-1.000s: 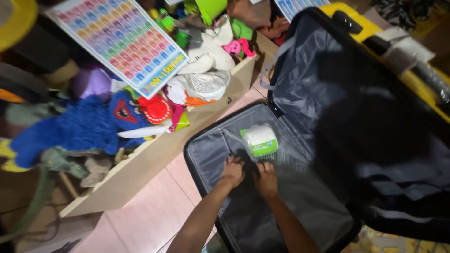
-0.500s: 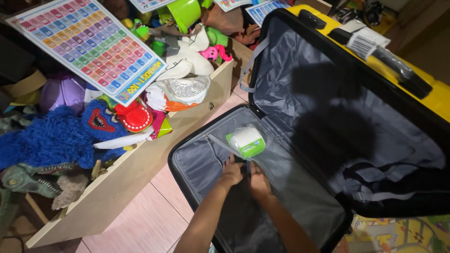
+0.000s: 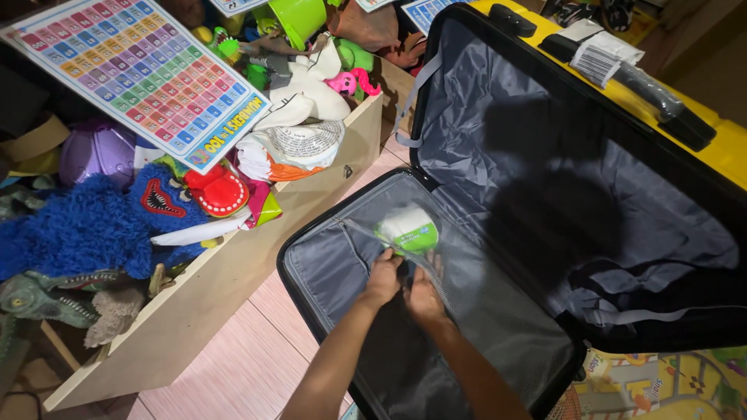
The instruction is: Pack clothes and toiletries into a yellow suitcase.
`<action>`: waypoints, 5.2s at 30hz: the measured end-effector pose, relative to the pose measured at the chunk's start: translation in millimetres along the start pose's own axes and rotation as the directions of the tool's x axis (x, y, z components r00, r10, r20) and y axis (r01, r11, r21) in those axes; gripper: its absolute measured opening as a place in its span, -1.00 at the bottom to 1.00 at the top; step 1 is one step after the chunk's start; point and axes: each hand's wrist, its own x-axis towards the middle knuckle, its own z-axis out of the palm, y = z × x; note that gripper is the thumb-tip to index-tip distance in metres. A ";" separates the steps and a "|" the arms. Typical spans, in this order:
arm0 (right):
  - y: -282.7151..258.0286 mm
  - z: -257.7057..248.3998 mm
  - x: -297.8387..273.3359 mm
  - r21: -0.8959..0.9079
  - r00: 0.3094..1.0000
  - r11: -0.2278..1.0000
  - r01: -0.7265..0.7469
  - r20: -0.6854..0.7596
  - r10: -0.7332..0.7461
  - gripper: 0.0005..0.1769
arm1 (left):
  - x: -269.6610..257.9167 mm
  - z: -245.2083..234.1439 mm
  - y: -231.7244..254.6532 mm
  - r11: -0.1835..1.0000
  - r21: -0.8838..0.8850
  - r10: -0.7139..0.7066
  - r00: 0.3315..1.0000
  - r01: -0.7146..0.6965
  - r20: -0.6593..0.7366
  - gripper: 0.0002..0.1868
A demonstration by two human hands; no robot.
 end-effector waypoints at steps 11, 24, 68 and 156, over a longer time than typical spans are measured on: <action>21.0 37.2 26.6 0.737 0.965 0.631 -0.242 0.248 0.080 0.05 | -18.8 -65.3 -27.0 0.791 -0.608 -0.240 0.948 0.067 -0.208 -0.66; 57.5 -6.0 46.6 0.865 0.863 0.054 -0.499 0.491 0.118 -0.58 | 1.8 -90.0 -1.6 0.356 -0.790 -0.570 0.786 0.499 0.240 -0.38; 114.5 -701.0 -411.4 0.876 0.979 -0.471 -0.107 0.174 0.102 -0.10 | -116.1 -318.5 804.9 0.496 -0.834 0.385 0.800 0.243 0.461 -0.10; 599.7 -948.3 -1225.3 0.516 -0.400 0.140 -0.845 -0.784 0.475 0.12 | -607.4 347.4 1572.3 0.171 -0.797 0.904 -0.229 -0.579 0.360 -0.13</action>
